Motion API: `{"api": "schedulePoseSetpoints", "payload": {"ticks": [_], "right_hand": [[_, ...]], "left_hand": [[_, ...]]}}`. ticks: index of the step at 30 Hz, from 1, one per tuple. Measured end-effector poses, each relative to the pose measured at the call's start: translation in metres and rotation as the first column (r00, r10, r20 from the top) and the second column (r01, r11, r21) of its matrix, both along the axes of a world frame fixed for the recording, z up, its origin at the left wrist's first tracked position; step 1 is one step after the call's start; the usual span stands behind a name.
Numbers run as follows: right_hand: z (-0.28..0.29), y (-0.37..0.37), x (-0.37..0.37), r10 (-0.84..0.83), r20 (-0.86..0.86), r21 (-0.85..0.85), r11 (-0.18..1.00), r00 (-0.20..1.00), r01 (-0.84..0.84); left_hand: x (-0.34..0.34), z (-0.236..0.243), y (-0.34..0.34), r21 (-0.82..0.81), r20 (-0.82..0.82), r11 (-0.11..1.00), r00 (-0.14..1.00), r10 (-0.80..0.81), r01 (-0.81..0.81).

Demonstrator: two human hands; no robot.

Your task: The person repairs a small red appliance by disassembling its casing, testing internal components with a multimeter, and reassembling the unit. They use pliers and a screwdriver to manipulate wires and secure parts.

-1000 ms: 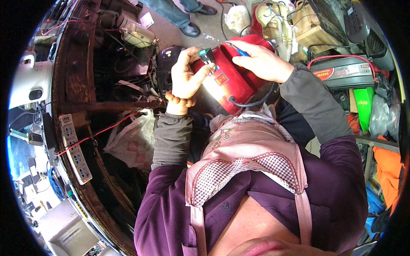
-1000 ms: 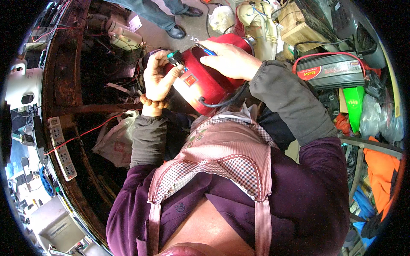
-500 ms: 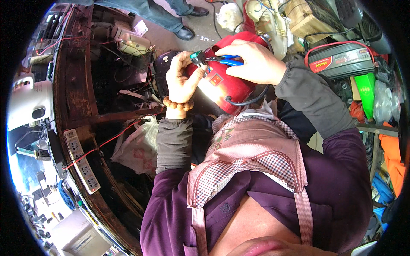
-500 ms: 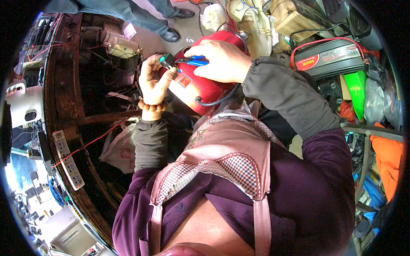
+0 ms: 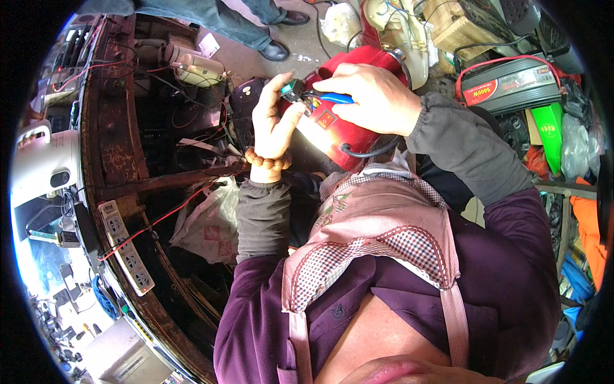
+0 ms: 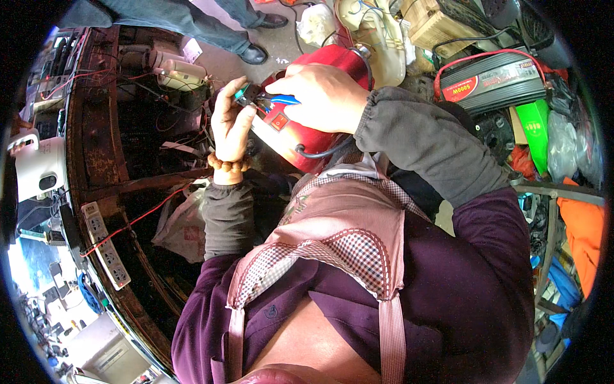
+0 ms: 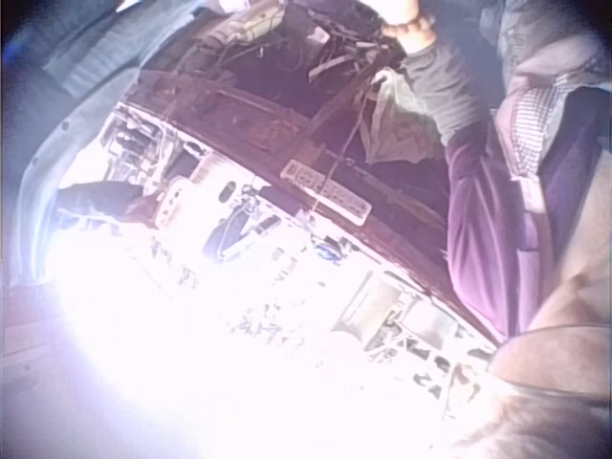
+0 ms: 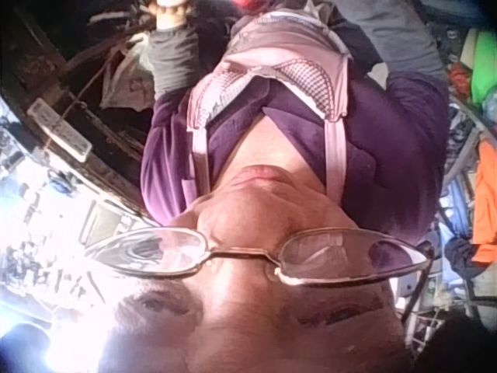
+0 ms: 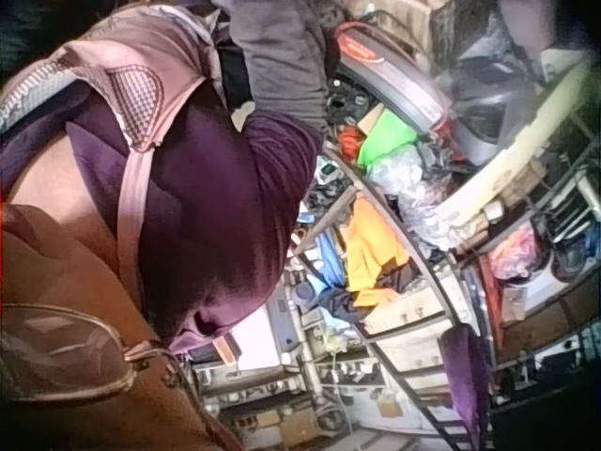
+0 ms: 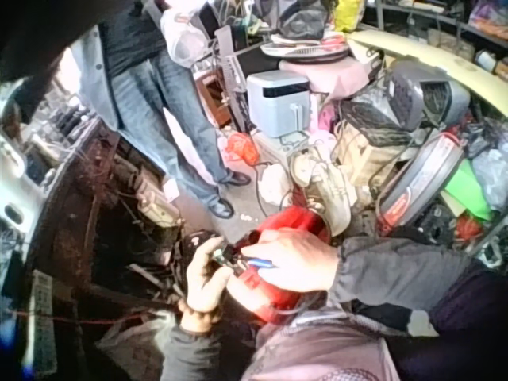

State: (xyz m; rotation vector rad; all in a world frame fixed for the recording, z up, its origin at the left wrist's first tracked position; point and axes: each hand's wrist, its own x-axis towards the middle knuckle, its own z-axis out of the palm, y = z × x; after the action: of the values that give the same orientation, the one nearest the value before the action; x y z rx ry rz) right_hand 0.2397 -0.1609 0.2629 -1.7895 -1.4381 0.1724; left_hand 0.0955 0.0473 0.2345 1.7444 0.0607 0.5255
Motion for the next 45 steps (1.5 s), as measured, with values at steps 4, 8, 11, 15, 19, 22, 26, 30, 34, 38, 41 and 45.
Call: {"api": "schedulePoseSetpoints", "payload": {"ticks": [4,8,11,15,19,22,26,30,34,38,41,45], "right_hand": [[0.005,0.003,-0.001,-0.021,0.059,-0.041,0.999,0.998,0.023],[0.03,0.005,0.006,-0.001,0.094,-0.152,0.988,0.996,0.015],[0.037,0.015,0.022,0.096,0.161,-0.221,0.973,0.982,-0.059],[0.082,0.034,0.025,0.234,0.376,-0.344,0.934,0.897,-0.099],[0.121,0.072,0.016,0.342,0.474,-0.582,0.813,0.811,-0.002],[0.139,0.087,0.019,0.444,0.418,-0.713,0.701,0.792,-0.016],[0.129,0.096,0.029,0.526,0.321,-0.785,0.613,0.787,-0.089],[0.094,0.072,0.032,0.337,0.288,-0.61,0.786,0.896,-0.1],[0.064,0.028,0.009,0.081,0.15,-0.34,0.94,0.985,-0.026],[0.041,0.016,-0.005,-0.069,0.11,-0.251,0.963,0.992,0.095],[0.043,0.015,-0.018,-0.152,0.164,-0.299,0.934,0.975,0.196],[0.038,0.018,-0.014,-0.164,0.19,-0.251,0.945,0.968,0.21]], "left_hand": [[0.002,-0.003,-0.001,-0.023,-0.018,0.999,0.999,0.036,-0.036],[0.005,-0.001,0.001,0.034,0.036,0.999,0.999,0.016,-0.018],[0.005,-0.003,0.008,0.069,0.012,0.997,1.0,-0.019,0.018],[0.01,-0.001,0.007,-0.04,-0.002,0.998,0.999,-0.041,0.041],[0.007,-0.006,0.011,-0.22,-0.009,0.973,0.997,-0.077,0.074],[0.004,-0.011,0.018,-0.207,-0.032,0.977,0.998,-0.059,0.051],[0.006,-0.007,0.017,-0.254,-0.019,0.966,0.998,-0.062,0.055],[0.005,0.001,0.019,-0.289,-0.04,0.955,0.996,-0.075,0.06],[0.002,-0.002,0.022,-0.286,-0.019,0.956,0.997,-0.081,0.072],[0.001,0.001,0.02,-0.307,-0.019,0.943,0.99,-0.138,0.126],[0.0,-0.002,0.024,-0.312,-0.011,0.941,0.99,-0.141,0.13],[0.0,-0.005,0.026,-0.3,-0.046,0.945,0.988,-0.149,0.128]]}}
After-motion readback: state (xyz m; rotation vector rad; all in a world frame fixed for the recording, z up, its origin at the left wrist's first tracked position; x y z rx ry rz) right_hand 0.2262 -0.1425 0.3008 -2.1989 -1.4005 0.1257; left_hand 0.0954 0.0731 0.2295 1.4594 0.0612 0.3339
